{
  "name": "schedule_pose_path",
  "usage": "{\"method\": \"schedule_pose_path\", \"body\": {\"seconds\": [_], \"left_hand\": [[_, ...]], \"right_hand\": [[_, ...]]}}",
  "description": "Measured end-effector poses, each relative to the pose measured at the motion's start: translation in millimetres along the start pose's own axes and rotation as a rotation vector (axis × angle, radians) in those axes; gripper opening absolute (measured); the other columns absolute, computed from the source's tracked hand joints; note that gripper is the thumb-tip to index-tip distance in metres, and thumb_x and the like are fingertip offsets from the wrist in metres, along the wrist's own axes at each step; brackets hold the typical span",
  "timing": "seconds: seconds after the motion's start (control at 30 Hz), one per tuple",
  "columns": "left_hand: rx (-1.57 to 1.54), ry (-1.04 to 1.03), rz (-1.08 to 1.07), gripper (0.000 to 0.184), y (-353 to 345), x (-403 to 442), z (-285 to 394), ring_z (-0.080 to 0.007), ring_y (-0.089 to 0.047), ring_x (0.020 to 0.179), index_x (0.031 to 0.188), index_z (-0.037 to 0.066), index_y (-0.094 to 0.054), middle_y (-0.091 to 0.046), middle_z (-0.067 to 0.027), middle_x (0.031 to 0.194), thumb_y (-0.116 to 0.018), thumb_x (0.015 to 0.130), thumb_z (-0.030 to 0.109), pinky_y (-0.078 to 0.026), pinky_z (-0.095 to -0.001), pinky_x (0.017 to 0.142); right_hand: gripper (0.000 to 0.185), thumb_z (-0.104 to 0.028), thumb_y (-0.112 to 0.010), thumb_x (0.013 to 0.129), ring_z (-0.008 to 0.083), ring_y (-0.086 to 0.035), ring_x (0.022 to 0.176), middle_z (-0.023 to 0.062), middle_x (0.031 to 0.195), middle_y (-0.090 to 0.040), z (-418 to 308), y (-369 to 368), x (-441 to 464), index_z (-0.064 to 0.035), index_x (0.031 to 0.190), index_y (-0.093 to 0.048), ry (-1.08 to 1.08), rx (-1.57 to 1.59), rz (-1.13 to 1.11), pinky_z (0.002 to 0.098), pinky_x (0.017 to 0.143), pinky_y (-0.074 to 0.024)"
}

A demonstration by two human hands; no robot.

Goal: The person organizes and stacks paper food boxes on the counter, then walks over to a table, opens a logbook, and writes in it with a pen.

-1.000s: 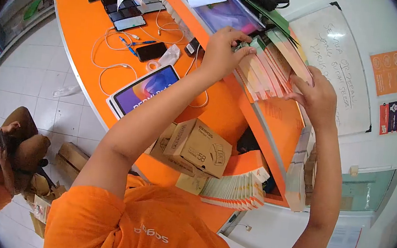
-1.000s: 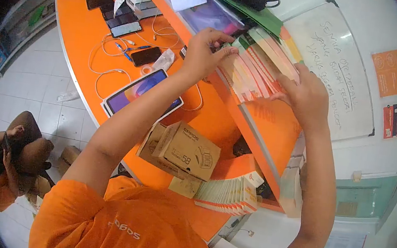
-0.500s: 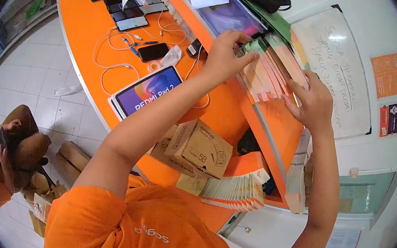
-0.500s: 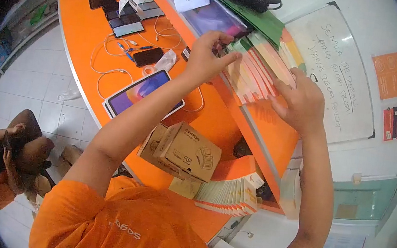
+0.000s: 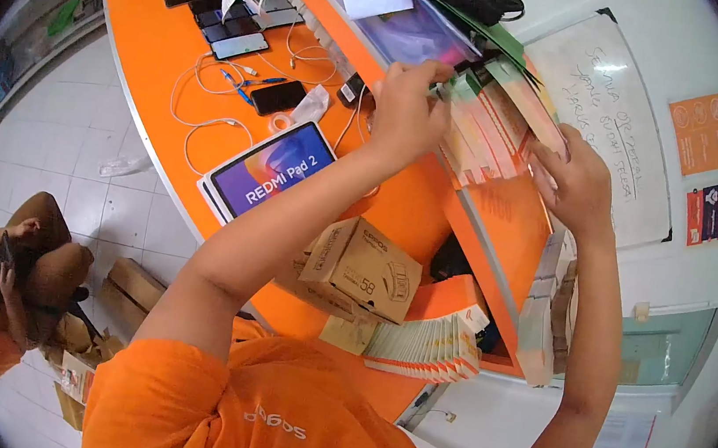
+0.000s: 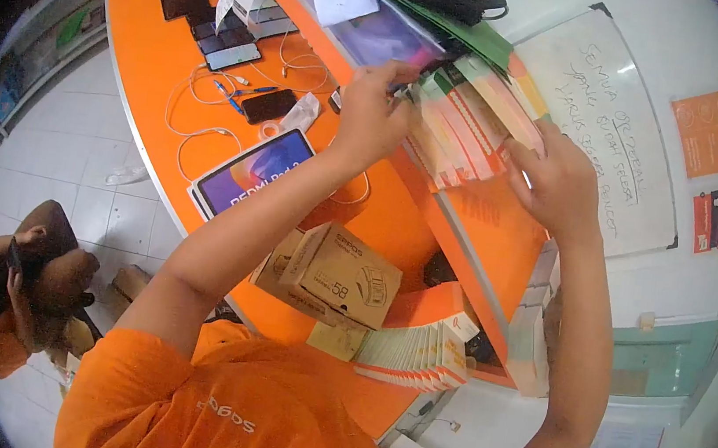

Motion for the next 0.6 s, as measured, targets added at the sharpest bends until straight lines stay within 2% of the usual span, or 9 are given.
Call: {"method": "schedule_pose_path", "body": {"seconds": [0.07, 0.17, 0.27, 0.37, 0.47, 0.53, 0.6], "left_hand": [[-0.017, 0.003, -0.007, 0.038, 4.0, 0.9, 4.0, -0.0342, -0.063, 0.105, 0.113, 0.006, -0.070, -0.072, -0.0132, 0.106, -0.067, 0.075, 0.005, -0.051, -0.0443, 0.091], [0.143, -0.450, -0.012, 0.050, 12.6, 17.6, 31.0, -0.0342, -0.060, 0.113, 0.125, 0.011, -0.065, -0.069, -0.0132, 0.117, -0.071, 0.076, 0.008, -0.047, -0.0455, 0.098], [0.178, -0.871, -0.232, 0.062, 2.1, 18.8, 88.5, -0.0321, -0.056, 0.120, 0.136, 0.017, -0.057, -0.066, -0.0132, 0.122, -0.075, 0.077, 0.015, -0.044, -0.0457, 0.102], [0.159, -1.118, -0.383, 0.067, -30.6, 24.5, 121.3, -0.0297, -0.059, 0.120, 0.142, 0.019, -0.051, -0.067, -0.0122, 0.118, -0.076, 0.079, 0.021, -0.044, -0.0452, 0.100], [0.169, -1.105, -0.649, 0.065, -80.6, 40.7, 121.0, -0.0301, -0.064, 0.111, 0.143, 0.019, -0.050, -0.069, -0.0102, 0.112, -0.074, 0.083, 0.024, -0.045, -0.0448, 0.099], [0.348, -1.093, -0.724, 0.064, -97.1, 52.0, 122.6, -0.0287, -0.070, 0.098, 0.138, 0.017, -0.051, -0.072, -0.0065, 0.104, -0.076, 0.081, 0.032, -0.047, -0.0443, 0.095], [0.411, -1.163, -0.777, 0.068, -101.3, 52.5, 130.4, -0.0285, -0.071, 0.093, 0.142, 0.016, -0.048, -0.073, -0.0080, 0.102, -0.076, 0.081, 0.032, -0.045, -0.0473, 0.094]], "right_hand": [[0.030, -0.028, -0.079, 0.076, 0.0312, -0.068, 0.091, 0.0153, 0.119, -0.064, 0.1, -2.8, -2.1, -0.0183, 0.104, -0.072, 0.000, -0.031, 0.056, 0.0402, 0.074, -0.0553], [0.032, -0.027, -0.079, 0.074, 0.0308, -0.067, 0.089, 0.0151, 0.118, -0.064, -9.7, -1.2, -1.5, -0.0184, 0.104, -0.071, 0.037, 0.020, 0.101, 0.0407, 0.072, -0.0551], [0.032, -0.026, -0.078, 0.073, 0.0306, -0.067, 0.087, 0.0142, 0.113, -0.065, -11.0, -3.6, -7.0, -0.0167, 0.103, -0.071, 0.097, 0.050, 0.131, 0.0423, 0.072, -0.0548], [0.030, -0.024, -0.074, 0.074, 0.0323, -0.065, 0.091, 0.0135, 0.112, -0.065, 2.5, -8.4, -7.7, -0.0152, 0.103, -0.072, 0.091, 0.105, 0.053, 0.0435, 0.075, -0.0547], [0.025, -0.023, -0.070, 0.075, 0.0333, -0.064, 0.094, 0.0109, 0.108, -0.064, 16.6, -13.2, -10.9, -0.0137, 0.098, -0.072, 0.083, 0.117, -0.038, 0.0452, 0.079, -0.0534], [0.018, -0.020, -0.068, 0.076, 0.0317, -0.064, 0.095, 0.0097, 0.108, -0.064, 15.0, -9.5, -15.7, -0.0125, 0.093, -0.071, 0.053, 0.113, 0.102, 0.0462, 0.082, -0.0528], [0.020, -0.018, -0.068, 0.077, 0.0305, -0.064, 0.096, 0.0100, 0.106, -0.065, 10.8, -4.6, -21.9, -0.0129, 0.095, -0.072, -0.012, 0.117, 0.234, 0.0474, 0.083, -0.0525]]}}
Point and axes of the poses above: each hand's wrist, its own x-axis towards the middle knuckle, its own y-axis out of the back of the hand, z = x × y, the point moved 6 cm from there along x, towards the middle knuckle
